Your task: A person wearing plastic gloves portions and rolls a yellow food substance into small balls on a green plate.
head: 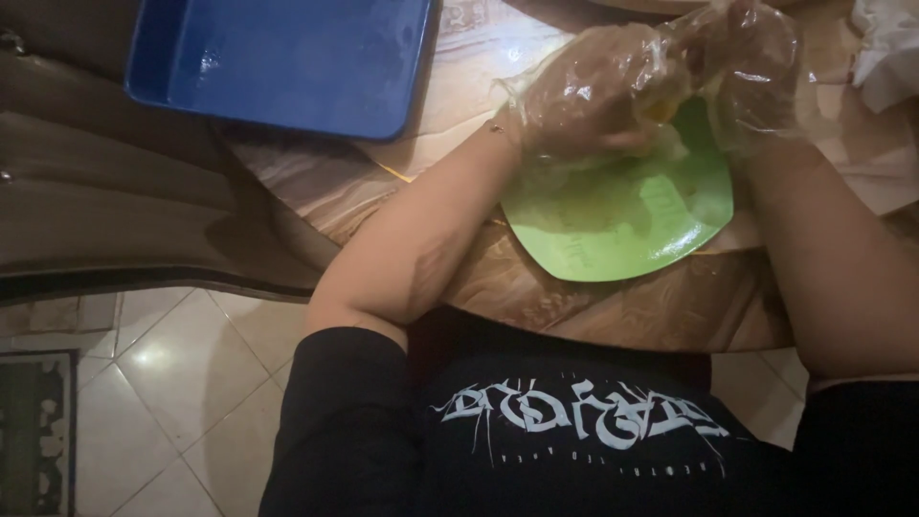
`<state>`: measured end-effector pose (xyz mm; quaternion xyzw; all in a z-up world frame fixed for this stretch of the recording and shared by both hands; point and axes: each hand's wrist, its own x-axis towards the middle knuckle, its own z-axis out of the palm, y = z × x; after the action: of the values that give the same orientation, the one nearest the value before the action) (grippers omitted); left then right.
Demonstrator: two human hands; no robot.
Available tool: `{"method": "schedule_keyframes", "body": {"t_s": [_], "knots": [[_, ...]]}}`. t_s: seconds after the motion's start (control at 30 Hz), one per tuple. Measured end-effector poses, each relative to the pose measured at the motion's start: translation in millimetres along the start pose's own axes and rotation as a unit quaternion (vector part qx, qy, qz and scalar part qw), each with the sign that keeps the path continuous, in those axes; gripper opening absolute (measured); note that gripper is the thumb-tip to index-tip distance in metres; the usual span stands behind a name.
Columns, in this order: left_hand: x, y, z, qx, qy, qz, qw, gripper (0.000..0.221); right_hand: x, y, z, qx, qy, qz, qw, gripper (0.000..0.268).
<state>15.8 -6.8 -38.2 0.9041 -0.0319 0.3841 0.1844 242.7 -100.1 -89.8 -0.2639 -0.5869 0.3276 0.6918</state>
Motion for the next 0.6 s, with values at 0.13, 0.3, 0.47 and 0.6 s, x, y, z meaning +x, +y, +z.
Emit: {"method": "schedule_keyframes", "body": {"t_s": [0.13, 0.3, 0.47, 0.6], "knots": [[-0.5, -1.0, -0.9, -0.277, -0.090, -0.007, 0.957, 0.045, -19.5, 18.6, -30.8, -0.092, -0.106, -0.096, 0.985, 0.084], [-11.9, -26.0, 58.7, -0.430, -0.091, -0.044, 0.897, 0.084, -5.3, -5.7, 1.9, -0.130, -0.063, -0.066, 0.987, 0.054], [13.5, 5.5, 0.0, 0.134, -0.050, 0.093, 0.985, 0.032, -26.0, 32.9, -42.2, 0.203, 0.092, 0.117, 0.968, 0.037], [0.1, -5.2, 30.2, 0.670, -0.072, 0.317, 0.668, 0.025, -7.7, 14.0, -23.4, 0.050, -0.019, 0.036, 0.998, 0.034]]}}
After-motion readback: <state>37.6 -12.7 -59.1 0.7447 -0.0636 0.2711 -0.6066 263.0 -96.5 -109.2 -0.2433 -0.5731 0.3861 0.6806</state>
